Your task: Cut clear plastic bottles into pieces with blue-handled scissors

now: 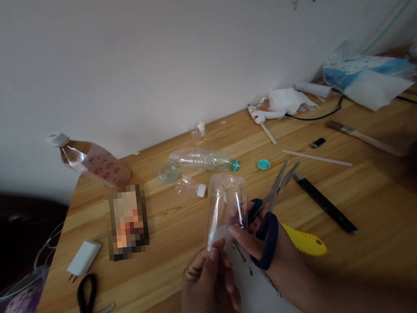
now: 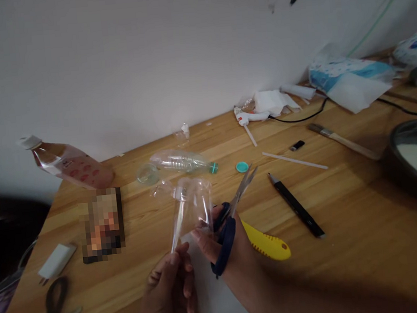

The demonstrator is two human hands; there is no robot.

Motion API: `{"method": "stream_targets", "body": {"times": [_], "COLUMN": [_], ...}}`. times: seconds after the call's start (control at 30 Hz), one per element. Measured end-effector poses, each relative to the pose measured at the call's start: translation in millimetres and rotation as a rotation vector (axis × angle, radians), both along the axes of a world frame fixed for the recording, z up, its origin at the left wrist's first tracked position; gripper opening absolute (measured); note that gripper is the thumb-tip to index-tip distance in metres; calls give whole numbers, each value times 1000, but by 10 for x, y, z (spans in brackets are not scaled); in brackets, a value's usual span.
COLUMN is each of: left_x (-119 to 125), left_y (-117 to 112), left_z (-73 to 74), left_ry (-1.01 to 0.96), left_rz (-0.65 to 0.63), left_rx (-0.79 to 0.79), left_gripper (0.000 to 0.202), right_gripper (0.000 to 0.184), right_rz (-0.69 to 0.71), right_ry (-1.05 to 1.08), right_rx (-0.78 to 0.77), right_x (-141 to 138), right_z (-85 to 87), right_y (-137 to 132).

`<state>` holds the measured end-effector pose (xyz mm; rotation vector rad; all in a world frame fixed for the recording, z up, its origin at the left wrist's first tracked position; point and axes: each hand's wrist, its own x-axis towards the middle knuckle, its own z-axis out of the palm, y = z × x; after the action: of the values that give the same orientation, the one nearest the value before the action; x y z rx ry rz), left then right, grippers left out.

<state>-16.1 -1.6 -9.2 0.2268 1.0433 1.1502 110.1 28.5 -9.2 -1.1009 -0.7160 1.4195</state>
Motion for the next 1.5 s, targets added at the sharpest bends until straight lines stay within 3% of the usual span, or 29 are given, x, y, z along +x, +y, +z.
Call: {"method": "stream_targets", "body": {"times": [0.23,0.57,0.8,1.1,1.37,1.5], "left_x": [-24,-29,-32,-22,-7,22], "left_y": [-8,-30,-30,-32,-12,-16], "left_z": [23,-179,-144,-123,13,-23], "left_ry": [-10,-22,10,74,-27,-100], "left_rz": [42,-81,-40,-44,-46,-44], "left_rx": [-17,158,112,88,11,23], "left_gripper": [31,25,22,31,35,36], "right_gripper": [35,35,34,42,44,44], "right_rz": [88,94,86,99,125,82], "right_ry": [-46,-165,-149,-171,-174,-146], "right_rx": [28,41,28,-50,-46,-56], "right_x": [16,54,39,62,66,55], "right_z": [-4,-21,25,97,68,15], "right_y": [-18,-22,-10,-5,2,20]}}
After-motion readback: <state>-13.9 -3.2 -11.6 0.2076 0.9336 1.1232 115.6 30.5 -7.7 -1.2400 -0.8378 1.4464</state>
